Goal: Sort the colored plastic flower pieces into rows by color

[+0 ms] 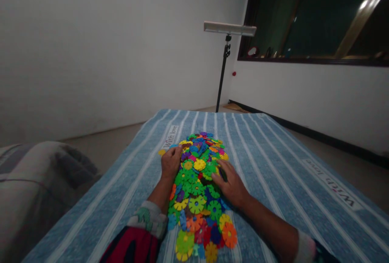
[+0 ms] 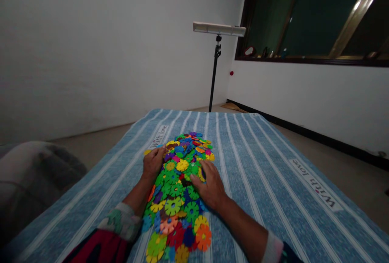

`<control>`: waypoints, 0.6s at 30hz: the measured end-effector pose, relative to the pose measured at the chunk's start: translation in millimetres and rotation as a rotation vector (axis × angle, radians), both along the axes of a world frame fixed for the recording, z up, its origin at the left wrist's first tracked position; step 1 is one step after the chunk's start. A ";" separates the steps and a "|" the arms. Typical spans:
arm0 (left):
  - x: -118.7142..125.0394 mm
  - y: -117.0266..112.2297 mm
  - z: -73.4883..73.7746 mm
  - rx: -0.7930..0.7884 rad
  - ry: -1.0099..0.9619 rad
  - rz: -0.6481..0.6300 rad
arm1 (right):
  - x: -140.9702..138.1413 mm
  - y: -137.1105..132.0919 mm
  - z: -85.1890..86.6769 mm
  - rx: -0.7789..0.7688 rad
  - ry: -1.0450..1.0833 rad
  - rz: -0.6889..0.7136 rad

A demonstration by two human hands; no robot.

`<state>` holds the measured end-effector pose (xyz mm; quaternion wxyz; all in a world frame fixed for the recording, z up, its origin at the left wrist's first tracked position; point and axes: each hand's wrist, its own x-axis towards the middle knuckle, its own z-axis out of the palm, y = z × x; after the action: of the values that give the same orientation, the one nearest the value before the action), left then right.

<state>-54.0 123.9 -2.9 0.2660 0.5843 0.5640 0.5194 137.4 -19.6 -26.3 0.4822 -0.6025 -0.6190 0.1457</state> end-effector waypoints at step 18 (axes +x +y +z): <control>-0.9 1.3 -2.0 -0.034 -0.017 -0.004 | -37.0 -45.7 -26.1 0.172 -0.400 0.202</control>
<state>-54.9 125.2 -4.9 0.2816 0.5763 0.5692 0.5144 100.4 -65.3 -52.4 0.3824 -0.5111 -0.7696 0.0180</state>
